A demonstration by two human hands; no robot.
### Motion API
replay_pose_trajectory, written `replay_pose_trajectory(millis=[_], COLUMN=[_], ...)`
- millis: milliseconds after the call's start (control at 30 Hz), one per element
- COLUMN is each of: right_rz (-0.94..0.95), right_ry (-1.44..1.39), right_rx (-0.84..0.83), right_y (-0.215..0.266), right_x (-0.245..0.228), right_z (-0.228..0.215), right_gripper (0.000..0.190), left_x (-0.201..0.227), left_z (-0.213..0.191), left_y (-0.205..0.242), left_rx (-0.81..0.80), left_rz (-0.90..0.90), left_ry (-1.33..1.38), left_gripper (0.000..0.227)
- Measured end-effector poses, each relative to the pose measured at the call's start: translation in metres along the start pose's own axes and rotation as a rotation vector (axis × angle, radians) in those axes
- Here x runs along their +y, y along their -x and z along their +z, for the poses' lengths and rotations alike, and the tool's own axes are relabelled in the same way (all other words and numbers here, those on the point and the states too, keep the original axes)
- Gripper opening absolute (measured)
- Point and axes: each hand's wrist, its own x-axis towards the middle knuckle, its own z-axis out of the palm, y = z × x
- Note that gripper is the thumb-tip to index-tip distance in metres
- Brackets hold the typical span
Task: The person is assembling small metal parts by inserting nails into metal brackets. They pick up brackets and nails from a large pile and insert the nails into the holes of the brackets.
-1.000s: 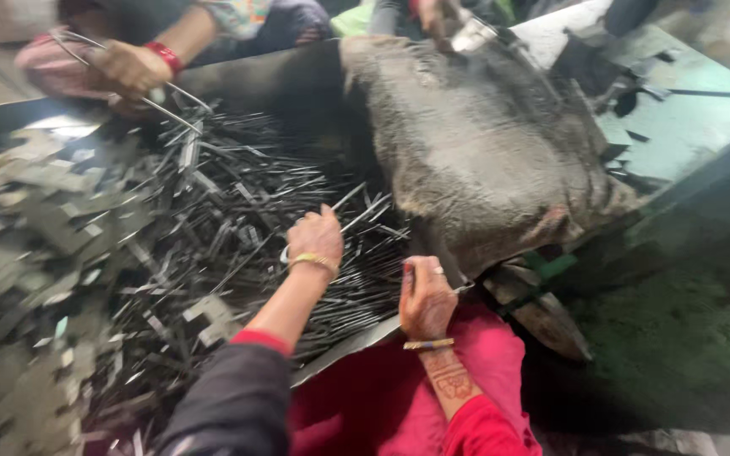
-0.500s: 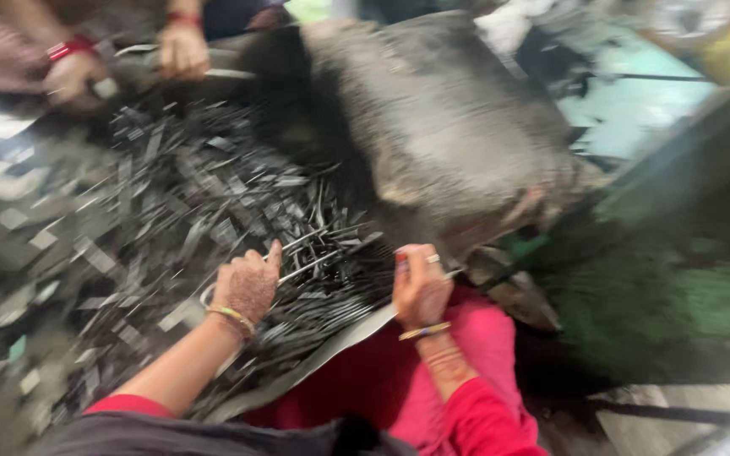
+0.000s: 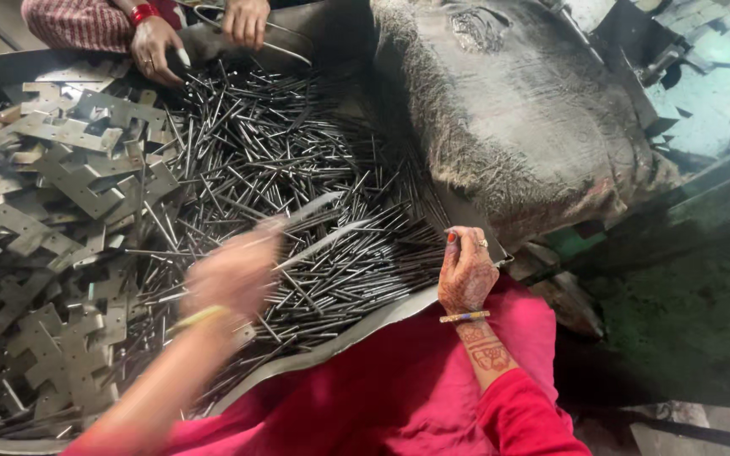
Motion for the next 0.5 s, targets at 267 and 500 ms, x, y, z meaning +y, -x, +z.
replay_pose_trajectory(millis=[267, 500], right_rz=[-0.023, -0.070], right_ry=[-0.016, -0.046], right_rx=[-0.016, 0.010], right_y=[0.000, 0.000], right_x=[0.006, 0.010], right_z=[-0.003, -0.002], right_gripper=[0.011, 0.008], left_x=[0.151, -0.024], left_z=[0.089, 0.052], left_y=[-0.114, 0.005], left_rx=[-0.082, -0.101], left_rz=[0.407, 0.393], left_ry=[0.115, -0.121], left_gripper=[0.053, 0.063])
